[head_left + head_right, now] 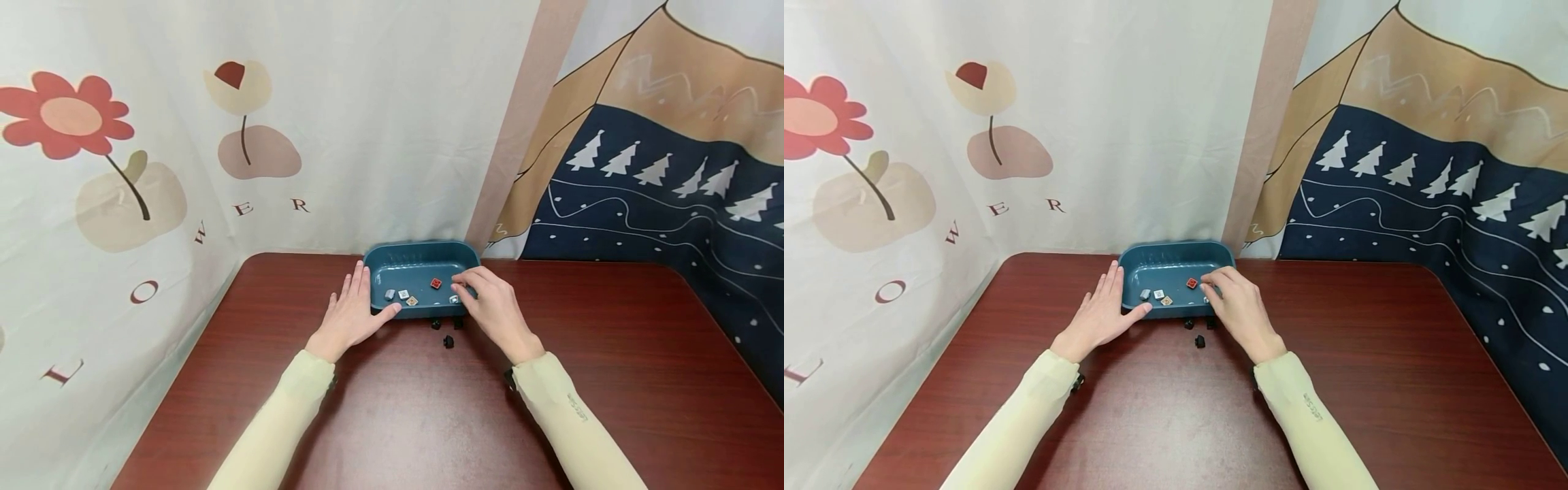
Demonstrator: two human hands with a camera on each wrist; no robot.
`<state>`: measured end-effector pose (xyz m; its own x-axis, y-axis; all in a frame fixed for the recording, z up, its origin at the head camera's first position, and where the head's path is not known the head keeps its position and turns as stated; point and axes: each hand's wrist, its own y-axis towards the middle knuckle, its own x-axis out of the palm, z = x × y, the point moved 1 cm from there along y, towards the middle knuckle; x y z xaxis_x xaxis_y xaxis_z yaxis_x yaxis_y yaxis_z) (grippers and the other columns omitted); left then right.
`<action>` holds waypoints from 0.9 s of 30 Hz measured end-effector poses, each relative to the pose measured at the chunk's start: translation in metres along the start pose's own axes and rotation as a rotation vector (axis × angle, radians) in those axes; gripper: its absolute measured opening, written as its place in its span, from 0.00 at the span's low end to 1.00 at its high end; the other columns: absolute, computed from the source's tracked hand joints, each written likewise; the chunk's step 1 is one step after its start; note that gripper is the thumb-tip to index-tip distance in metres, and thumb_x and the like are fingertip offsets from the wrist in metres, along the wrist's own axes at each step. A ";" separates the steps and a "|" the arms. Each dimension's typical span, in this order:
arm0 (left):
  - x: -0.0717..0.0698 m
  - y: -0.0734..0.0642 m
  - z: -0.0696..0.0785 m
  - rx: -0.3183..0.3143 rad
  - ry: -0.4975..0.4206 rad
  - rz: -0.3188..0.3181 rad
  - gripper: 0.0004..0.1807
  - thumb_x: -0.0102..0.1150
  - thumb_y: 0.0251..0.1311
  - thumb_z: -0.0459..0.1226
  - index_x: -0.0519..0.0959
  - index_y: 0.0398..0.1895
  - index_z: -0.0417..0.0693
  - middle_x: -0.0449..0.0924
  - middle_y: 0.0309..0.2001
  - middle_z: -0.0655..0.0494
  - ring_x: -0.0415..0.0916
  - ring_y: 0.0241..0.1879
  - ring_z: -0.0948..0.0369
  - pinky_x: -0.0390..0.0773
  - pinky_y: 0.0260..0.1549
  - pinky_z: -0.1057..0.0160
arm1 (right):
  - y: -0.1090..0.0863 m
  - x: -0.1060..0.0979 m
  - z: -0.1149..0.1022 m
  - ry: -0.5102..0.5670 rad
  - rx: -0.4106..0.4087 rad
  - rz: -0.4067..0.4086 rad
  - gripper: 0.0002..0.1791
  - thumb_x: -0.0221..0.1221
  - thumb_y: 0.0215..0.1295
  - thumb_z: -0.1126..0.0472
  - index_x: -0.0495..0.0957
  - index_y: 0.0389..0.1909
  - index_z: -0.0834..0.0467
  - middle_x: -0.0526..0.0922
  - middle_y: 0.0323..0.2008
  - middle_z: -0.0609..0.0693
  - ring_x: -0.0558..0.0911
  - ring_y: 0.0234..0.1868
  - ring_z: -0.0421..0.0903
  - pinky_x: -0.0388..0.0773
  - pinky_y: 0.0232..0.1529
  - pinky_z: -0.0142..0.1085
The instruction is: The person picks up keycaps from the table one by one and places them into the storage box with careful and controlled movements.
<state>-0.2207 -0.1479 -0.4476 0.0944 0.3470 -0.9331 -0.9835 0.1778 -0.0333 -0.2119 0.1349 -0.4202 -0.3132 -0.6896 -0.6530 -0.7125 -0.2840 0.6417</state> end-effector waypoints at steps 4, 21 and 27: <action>0.000 0.000 0.000 0.001 0.002 0.000 0.64 0.42 0.62 0.76 0.38 0.84 0.41 0.29 0.85 0.50 0.40 0.82 0.43 0.52 0.72 0.31 | 0.005 0.010 0.001 -0.003 0.011 0.009 0.08 0.72 0.64 0.64 0.88 0.43 0.59 0.86 0.42 0.50 0.85 0.43 0.46 0.84 0.46 0.42; 0.001 0.000 0.000 -0.009 -0.001 -0.003 0.64 0.41 0.62 0.77 0.38 0.85 0.42 0.28 0.85 0.52 0.40 0.82 0.43 0.51 0.72 0.32 | 0.026 0.035 0.010 -0.084 0.225 -0.252 0.08 0.67 0.70 0.62 0.89 0.44 0.61 0.87 0.42 0.56 0.85 0.43 0.51 0.84 0.47 0.45; 0.000 0.000 0.000 -0.009 -0.006 -0.007 0.64 0.43 0.62 0.77 0.37 0.85 0.42 0.28 0.85 0.51 0.40 0.82 0.43 0.51 0.72 0.32 | 0.030 0.039 0.012 -0.100 0.263 -0.318 0.15 0.67 0.70 0.58 0.87 0.50 0.64 0.87 0.48 0.59 0.85 0.50 0.55 0.83 0.52 0.49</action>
<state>-0.2206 -0.1474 -0.4478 0.1019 0.3513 -0.9307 -0.9842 0.1716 -0.0430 -0.2531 0.1072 -0.4312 -0.1017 -0.5231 -0.8462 -0.9153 -0.2840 0.2856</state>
